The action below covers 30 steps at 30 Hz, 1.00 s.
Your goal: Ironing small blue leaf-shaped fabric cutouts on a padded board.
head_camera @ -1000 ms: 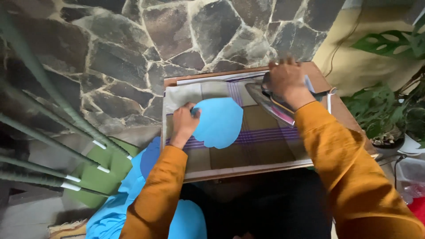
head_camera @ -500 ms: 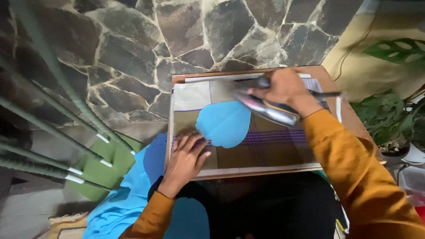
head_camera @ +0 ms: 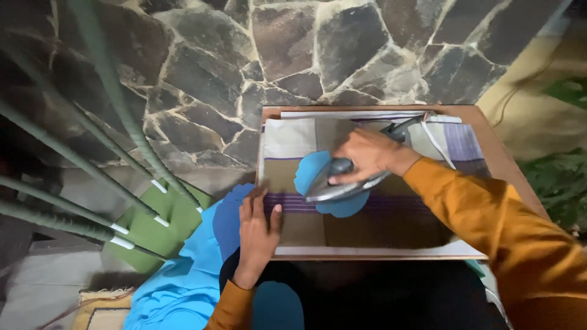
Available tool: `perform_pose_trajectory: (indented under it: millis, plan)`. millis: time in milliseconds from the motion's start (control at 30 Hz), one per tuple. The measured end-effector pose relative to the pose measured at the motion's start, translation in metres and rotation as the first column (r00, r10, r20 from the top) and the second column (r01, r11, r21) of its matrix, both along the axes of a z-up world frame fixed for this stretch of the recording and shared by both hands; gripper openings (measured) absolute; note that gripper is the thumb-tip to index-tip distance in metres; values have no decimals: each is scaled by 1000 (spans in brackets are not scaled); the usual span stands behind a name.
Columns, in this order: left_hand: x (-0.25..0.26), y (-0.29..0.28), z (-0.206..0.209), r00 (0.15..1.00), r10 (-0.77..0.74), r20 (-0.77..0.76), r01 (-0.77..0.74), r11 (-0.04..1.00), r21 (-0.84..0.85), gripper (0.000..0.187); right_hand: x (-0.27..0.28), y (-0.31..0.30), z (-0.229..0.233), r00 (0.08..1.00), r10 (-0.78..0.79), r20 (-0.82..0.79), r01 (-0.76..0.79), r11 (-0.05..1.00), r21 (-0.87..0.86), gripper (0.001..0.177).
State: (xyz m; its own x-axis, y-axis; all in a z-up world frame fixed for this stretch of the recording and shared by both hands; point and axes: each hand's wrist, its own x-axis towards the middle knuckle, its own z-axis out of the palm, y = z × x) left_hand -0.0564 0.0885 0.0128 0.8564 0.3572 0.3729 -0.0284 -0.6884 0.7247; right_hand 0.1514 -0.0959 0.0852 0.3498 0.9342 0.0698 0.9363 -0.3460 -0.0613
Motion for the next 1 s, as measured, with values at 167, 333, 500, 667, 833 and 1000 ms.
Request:
perform_pose_trajectory:
  millis: [167,333,500,667,833,1000]
  plan:
    - [1,2,-5,1000,18,-9,-18,1000,-16,37,-19,12,24,996,-62,66,66,996,-64,48]
    - [0,3,-5,1000,18,-10,-18,1000,-23,37,-11,14,16,990,-136,-33,132,987,-93,45]
    - [0,1,-5,999,33,14,-33,999,-26,35,-18,15,15,993,-77,92,85,993,-83,53]
    - [-2,1,-1,999,33,0,-33,999,-42,36,-5,18,11,995,-76,70,82,993,-88,52]
    - [-1,3,-7,999,50,-16,-50,998,-38,36,-10,18,19,976,122,182,-112,991,-68,52]
    - [-2,1,-6,999,53,-8,-54,996,-66,33,-5,28,25,971,-200,127,213,972,-98,58]
